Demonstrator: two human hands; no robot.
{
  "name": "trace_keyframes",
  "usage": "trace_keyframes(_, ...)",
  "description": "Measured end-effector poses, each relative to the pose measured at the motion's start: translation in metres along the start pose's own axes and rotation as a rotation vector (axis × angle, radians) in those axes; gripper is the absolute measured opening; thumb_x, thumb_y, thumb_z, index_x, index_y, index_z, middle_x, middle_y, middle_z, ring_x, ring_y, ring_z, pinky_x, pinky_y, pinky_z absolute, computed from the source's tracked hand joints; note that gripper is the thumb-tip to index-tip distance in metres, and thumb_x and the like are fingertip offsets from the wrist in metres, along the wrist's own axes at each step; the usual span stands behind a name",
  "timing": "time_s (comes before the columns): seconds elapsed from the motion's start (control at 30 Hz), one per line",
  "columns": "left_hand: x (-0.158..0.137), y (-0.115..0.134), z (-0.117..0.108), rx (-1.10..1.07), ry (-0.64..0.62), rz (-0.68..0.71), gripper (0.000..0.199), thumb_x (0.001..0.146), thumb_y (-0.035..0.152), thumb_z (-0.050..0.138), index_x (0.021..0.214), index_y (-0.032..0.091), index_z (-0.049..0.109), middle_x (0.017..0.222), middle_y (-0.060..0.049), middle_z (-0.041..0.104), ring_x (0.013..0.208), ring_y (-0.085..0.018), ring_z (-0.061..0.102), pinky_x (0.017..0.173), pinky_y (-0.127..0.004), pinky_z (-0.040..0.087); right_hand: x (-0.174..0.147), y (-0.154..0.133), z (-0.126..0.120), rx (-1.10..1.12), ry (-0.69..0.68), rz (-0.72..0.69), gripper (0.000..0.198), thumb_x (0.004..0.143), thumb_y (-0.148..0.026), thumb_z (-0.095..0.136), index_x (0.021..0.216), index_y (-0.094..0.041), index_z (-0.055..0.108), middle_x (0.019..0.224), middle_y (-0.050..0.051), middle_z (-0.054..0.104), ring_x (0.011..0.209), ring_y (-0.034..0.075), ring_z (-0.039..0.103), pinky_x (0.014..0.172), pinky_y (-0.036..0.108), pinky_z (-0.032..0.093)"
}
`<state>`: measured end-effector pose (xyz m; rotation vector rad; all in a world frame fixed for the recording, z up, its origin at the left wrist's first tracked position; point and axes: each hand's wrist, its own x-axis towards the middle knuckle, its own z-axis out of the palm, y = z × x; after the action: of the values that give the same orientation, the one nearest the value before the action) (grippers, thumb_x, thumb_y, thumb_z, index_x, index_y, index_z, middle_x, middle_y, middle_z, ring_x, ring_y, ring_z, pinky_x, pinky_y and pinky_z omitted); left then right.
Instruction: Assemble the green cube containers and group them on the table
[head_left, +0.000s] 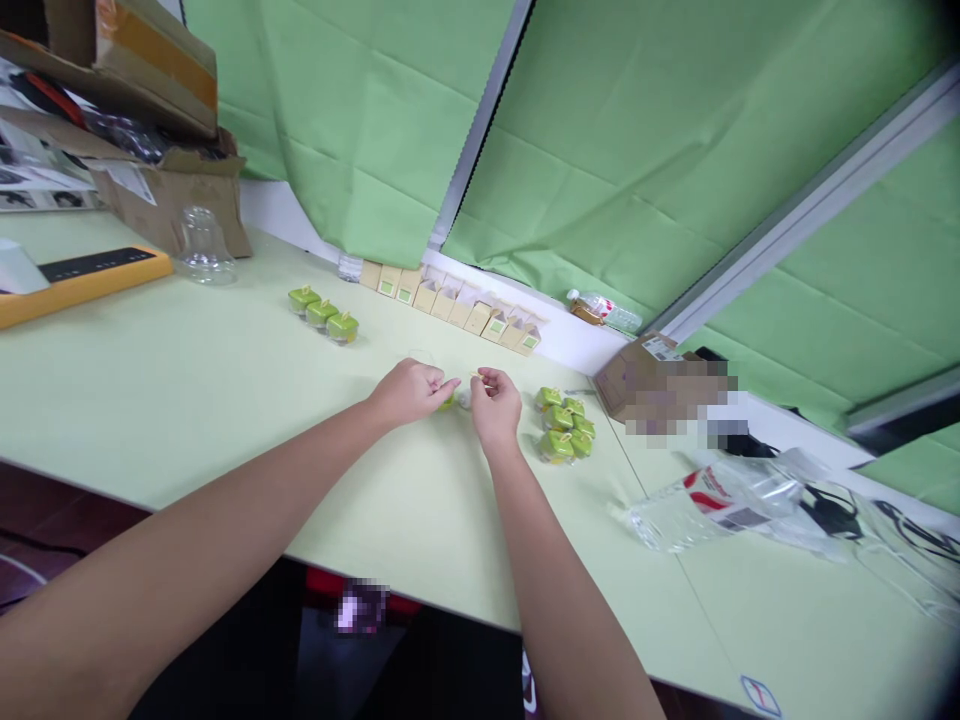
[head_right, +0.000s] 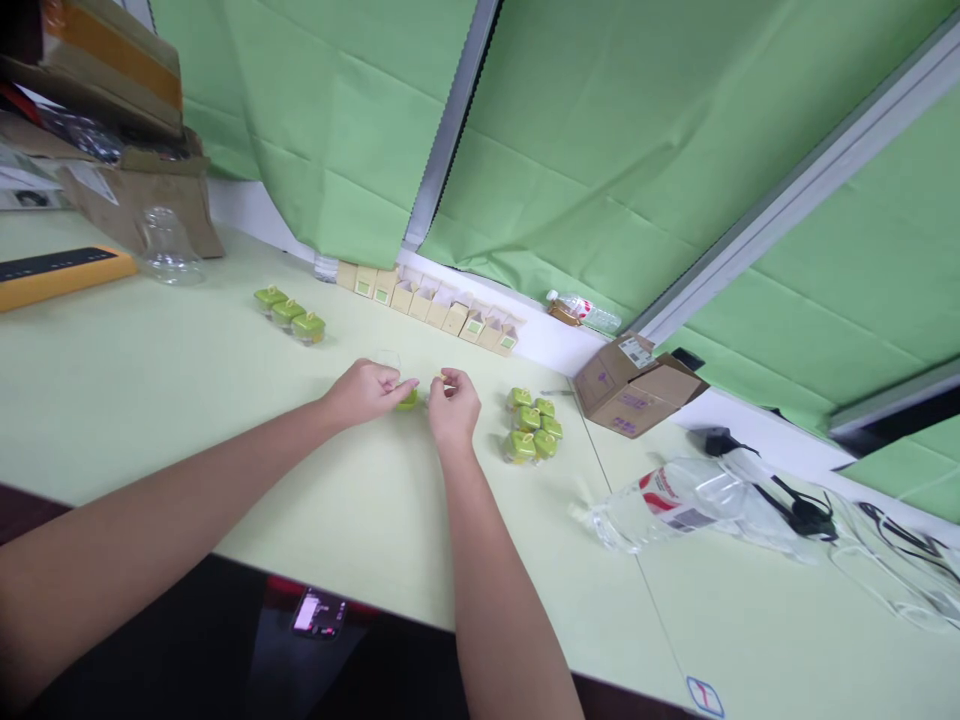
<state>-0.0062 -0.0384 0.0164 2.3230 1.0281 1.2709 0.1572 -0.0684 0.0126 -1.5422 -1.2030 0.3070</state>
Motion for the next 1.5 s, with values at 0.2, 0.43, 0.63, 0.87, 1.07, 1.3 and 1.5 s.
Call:
trace_keyframes(0.2, -0.006, -0.004, 0.002, 0.113, -0.156, 0.001, 0.045, 0.081, 0.054, 0.059, 0.114, 0.022, 0.057, 0.113, -0.008, 0.064, 0.09, -0.023, 0.063, 0.071, -0.031, 0.045, 0.0, 0.001, 0.0, 0.004, 0.003, 0.01, 0.03, 0.076, -0.037, 0.057, 0.097, -0.019, 0.068, 0.088, 0.003, 0.068, 0.067, 0.016, 0.06, 0.067, 0.029, 0.049)
trace_keyframes(0.43, -0.007, -0.02, 0.012, 0.179, -0.356, -0.033, 0.053, 0.082, 0.049, 0.061, 0.129, 0.025, 0.057, 0.12, -0.009, 0.068, 0.102, -0.029, 0.066, 0.078, -0.034, 0.048, 0.001, 0.007, 0.001, 0.005, -0.014, 0.011, 0.026, 0.078, -0.037, 0.055, 0.095, -0.02, 0.065, 0.084, 0.002, 0.067, 0.065, 0.016, 0.059, 0.065, 0.03, 0.048)
trace_keyframes(0.63, -0.005, -0.027, 0.015, 0.055, -0.318, -0.069, 0.049, 0.074, 0.044, 0.068, 0.118, 0.021, 0.063, 0.108, -0.009, 0.072, 0.095, -0.027, 0.067, 0.074, -0.032, 0.049, 0.003, 0.009, 0.002, 0.012, -0.017, 0.019, 0.023, 0.078, -0.036, 0.056, 0.093, -0.021, 0.063, 0.081, 0.001, 0.066, 0.065, 0.016, 0.059, 0.065, 0.029, 0.048)
trace_keyframes(0.87, -0.001, -0.021, 0.01, -0.085, -0.189, -0.089, 0.041, 0.072, 0.034, 0.069, 0.111, 0.022, 0.065, 0.102, -0.004, 0.072, 0.086, -0.022, 0.067, 0.074, -0.03, 0.05, 0.002, 0.007, 0.003, 0.105, -0.076, -0.073, 0.026, 0.078, -0.04, 0.063, 0.093, -0.019, 0.064, 0.084, 0.002, 0.065, 0.067, 0.014, 0.057, 0.066, 0.027, 0.048)
trace_keyframes(1.07, 0.002, -0.018, 0.007, -0.092, -0.017, 0.005, 0.039, 0.073, 0.025, 0.069, 0.112, 0.022, 0.062, 0.113, -0.005, 0.067, 0.099, -0.022, 0.064, 0.086, -0.033, 0.051, -0.003, -0.003, 0.0, 0.118, -0.134, -0.181, 0.027, 0.083, -0.039, 0.061, 0.099, -0.018, 0.067, 0.085, 0.002, 0.067, 0.066, 0.013, 0.057, 0.058, 0.024, 0.045)
trace_keyframes(1.3, 0.003, -0.017, 0.009, -0.181, -0.028, 0.081, 0.036, 0.075, 0.017, 0.063, 0.111, 0.02, 0.062, 0.113, -0.006, 0.065, 0.099, -0.02, 0.062, 0.084, -0.031, 0.051, -0.009, -0.014, -0.007, -0.131, -0.141, -0.448, 0.016, 0.086, -0.026, 0.058, 0.095, -0.023, 0.071, 0.092, 0.001, 0.072, 0.075, 0.016, 0.059, 0.076, 0.029, 0.047)
trace_keyframes(1.5, 0.001, -0.013, 0.011, -0.235, -0.101, 0.046, 0.039, 0.071, 0.014, 0.061, 0.109, 0.02, 0.065, 0.102, -0.002, 0.068, 0.084, -0.017, 0.062, 0.076, -0.028, 0.049, -0.006, -0.009, -0.009, -0.391, -0.258, -0.569, 0.021, 0.083, -0.013, 0.056, 0.088, -0.025, 0.073, 0.088, -0.001, 0.073, 0.078, 0.019, 0.057, 0.079, 0.03, 0.043)
